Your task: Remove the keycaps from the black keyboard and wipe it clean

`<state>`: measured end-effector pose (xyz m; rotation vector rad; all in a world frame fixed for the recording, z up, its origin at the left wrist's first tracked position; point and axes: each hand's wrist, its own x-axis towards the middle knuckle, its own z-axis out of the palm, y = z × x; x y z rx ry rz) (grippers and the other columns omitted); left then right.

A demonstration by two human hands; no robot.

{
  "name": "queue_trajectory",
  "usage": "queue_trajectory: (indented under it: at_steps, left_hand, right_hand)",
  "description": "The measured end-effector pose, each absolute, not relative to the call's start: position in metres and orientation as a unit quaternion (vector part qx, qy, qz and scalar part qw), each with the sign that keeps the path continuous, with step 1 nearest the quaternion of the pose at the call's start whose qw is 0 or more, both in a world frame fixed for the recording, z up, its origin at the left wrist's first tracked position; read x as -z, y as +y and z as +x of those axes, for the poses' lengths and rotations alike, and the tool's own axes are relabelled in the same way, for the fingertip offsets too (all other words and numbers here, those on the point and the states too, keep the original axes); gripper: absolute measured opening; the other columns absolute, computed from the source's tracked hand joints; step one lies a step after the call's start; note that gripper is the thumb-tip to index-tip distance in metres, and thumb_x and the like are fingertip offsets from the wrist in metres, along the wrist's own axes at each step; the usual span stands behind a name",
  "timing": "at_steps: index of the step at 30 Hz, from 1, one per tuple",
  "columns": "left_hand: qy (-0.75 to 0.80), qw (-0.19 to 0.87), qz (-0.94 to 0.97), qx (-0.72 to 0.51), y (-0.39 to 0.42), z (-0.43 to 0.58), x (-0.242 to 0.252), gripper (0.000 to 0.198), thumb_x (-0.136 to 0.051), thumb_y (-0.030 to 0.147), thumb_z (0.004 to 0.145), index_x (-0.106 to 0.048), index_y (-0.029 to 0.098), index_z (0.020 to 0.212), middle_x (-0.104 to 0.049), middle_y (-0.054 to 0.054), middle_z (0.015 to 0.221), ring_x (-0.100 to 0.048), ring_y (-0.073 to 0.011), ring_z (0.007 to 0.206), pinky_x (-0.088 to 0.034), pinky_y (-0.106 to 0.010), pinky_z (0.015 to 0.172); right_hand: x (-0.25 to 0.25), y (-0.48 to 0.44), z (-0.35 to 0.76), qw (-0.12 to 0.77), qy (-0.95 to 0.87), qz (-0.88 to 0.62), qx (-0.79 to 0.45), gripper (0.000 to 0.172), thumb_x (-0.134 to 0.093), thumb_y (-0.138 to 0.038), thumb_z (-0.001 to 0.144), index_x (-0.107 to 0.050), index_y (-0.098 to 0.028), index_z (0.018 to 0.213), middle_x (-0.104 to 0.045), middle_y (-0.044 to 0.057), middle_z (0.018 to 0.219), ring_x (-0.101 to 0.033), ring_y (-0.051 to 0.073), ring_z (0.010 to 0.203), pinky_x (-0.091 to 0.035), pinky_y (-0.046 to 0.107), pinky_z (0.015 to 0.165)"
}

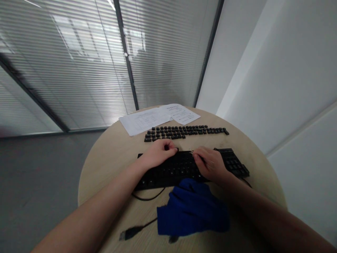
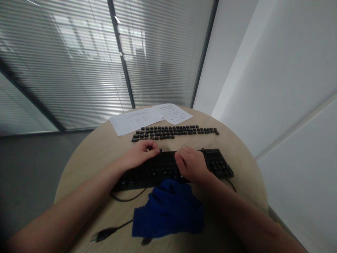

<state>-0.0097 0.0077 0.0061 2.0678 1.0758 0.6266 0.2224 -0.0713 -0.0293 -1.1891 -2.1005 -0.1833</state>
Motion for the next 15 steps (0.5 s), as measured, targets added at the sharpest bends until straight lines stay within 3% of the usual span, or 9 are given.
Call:
queue_trajectory:
  at_steps: [3,6,11,15]
  left_hand:
    - [0.376,0.402,0.802,-0.230,0.009,-0.011,-0.005,0.026,-0.063,0.044,0.084,-0.064,0.019,0.078,-0.061,0.001,0.073,-0.053,-0.0148,0.067,-0.040,-0.030,0.063]
    - [0.356,0.438,0.794,-0.227,0.008,-0.010,-0.004,0.025,-0.064,0.044,0.083,-0.064,0.019,0.080,-0.061,0.001,0.074,-0.054,-0.0147,0.069,-0.041,-0.030,0.065]
    - [0.336,0.461,0.793,-0.215,0.006,-0.007,-0.003,0.024,-0.064,0.042,0.083,-0.064,0.019,0.078,-0.061,0.001,0.073,-0.055,-0.0153,0.070,-0.042,-0.029,0.066]
    - [0.325,0.460,0.797,-0.218,0.003,-0.006,-0.002,0.023,-0.064,0.042,0.084,-0.065,0.020,0.080,-0.064,0.001,0.075,-0.058,-0.0161,0.072,-0.044,-0.029,0.068]
  right_hand:
    - [0.025,-0.069,0.224,0.355,-0.808,-0.457,0.110,0.033,-0.041,-0.024,0.104,-0.066,-0.021,0.081,-0.066,0.008,0.080,-0.060,0.023,0.077,-0.044,0.035,0.072]
    - [0.026,-0.066,0.220,0.352,-0.809,-0.460,0.100,0.029,-0.041,-0.020,0.103,-0.071,-0.020,0.102,-0.072,0.011,0.097,-0.064,0.025,0.091,-0.049,0.038,0.083]
    - [0.036,-0.065,0.217,0.287,-0.831,-0.471,0.080,0.030,-0.049,-0.026,0.104,-0.069,-0.023,0.126,-0.074,0.009,0.092,-0.066,0.022,0.077,-0.049,0.032,0.070]
    - [0.039,-0.067,0.215,0.289,-0.831,-0.468,0.085,0.028,-0.059,-0.037,0.102,-0.071,-0.024,0.124,-0.077,0.008,0.095,-0.070,0.020,0.081,-0.051,0.029,0.073]
